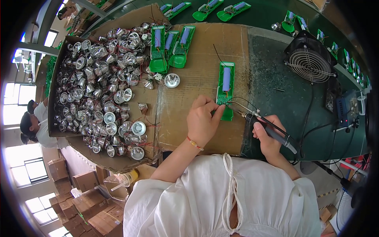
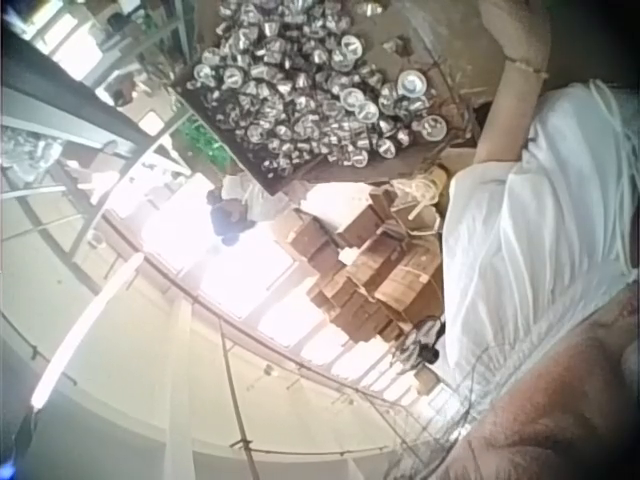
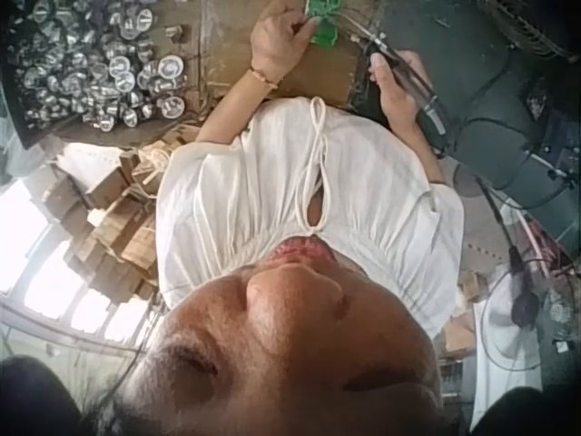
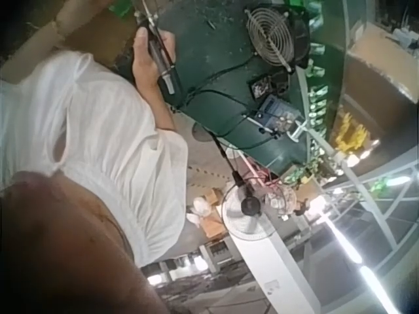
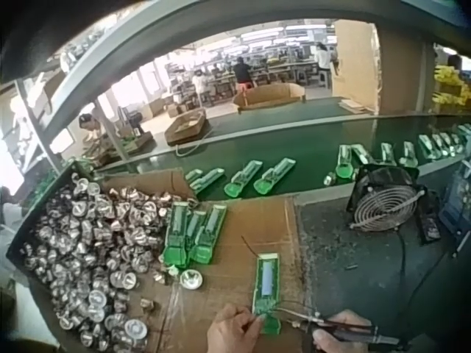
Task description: Soldering wires to a small circuit board inside a green plastic housing.
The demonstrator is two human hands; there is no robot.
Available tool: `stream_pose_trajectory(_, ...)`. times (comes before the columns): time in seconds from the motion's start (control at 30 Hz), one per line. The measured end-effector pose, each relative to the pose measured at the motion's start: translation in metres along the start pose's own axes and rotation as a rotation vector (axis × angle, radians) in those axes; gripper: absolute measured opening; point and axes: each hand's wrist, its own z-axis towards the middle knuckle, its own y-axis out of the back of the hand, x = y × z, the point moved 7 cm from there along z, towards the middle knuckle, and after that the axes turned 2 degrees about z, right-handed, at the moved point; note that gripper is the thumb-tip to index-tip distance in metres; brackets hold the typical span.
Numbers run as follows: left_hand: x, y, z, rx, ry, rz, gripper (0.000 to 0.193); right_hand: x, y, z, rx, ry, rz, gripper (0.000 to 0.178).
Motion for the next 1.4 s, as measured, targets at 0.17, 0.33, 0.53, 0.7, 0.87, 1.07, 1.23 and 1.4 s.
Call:
stream_pose_trajectory(0.17, 0.002, -0.002, -0.001, -0.002, 0.036, -0.022, 0.014, -0.002, -0.002, 0.002, 0.002, -0.007, -0.002, 0.015)
stream_pose_trajectory(0.33, 0.002, -0.001, 0.001, 0.0, 0.036, -0.03, 0.015, 0.002, 0.005, -0.003, -0.084, -0.028, 0.136, 0.017)
stream_pose_trajectory(0.53, 0.001, -0.001, 0.003, 0.018, 0.032, -0.054, 0.016, 0.006, 0.006, -0.002, -0.045, 0.058, 0.026, 0.013)
stream_pose_trajectory(0.7, -0.001, 0.002, 0.003, 0.045, 0.046, -0.006, 0.017, 0.003, 0.015, 0.001, -0.087, 0.042, 0.051, 0.014)
stream_pose_trajectory(0.87, 0.012, 0.014, 0.005, 0.106, 0.214, -0.308, 0.016, -0.003, 0.049, 0.004, -0.18, 0.088, 0.064, 0.018)
stream_pose_trajectory(1.07, -0.023, -0.016, 0.065, 0.35, -0.065, 0.074, 0.015, -0.016, 0.062, 0.018, -0.25, -0.029, 0.108, 0.017)
stream_pose_trajectory(1.23, -0.066, -0.083, 0.213, 0.211, -0.199, 0.206, 0.02, -0.018, 0.058, 0.021, -0.266, -0.112, 0.085, 0.011)
stream_pose_trajectory(1.4, -0.08, -0.095, 0.301, -0.013, -0.301, 0.347, 0.05, -0.021, 0.061, 0.022, -0.273, -0.1, 0.132, 0.015)
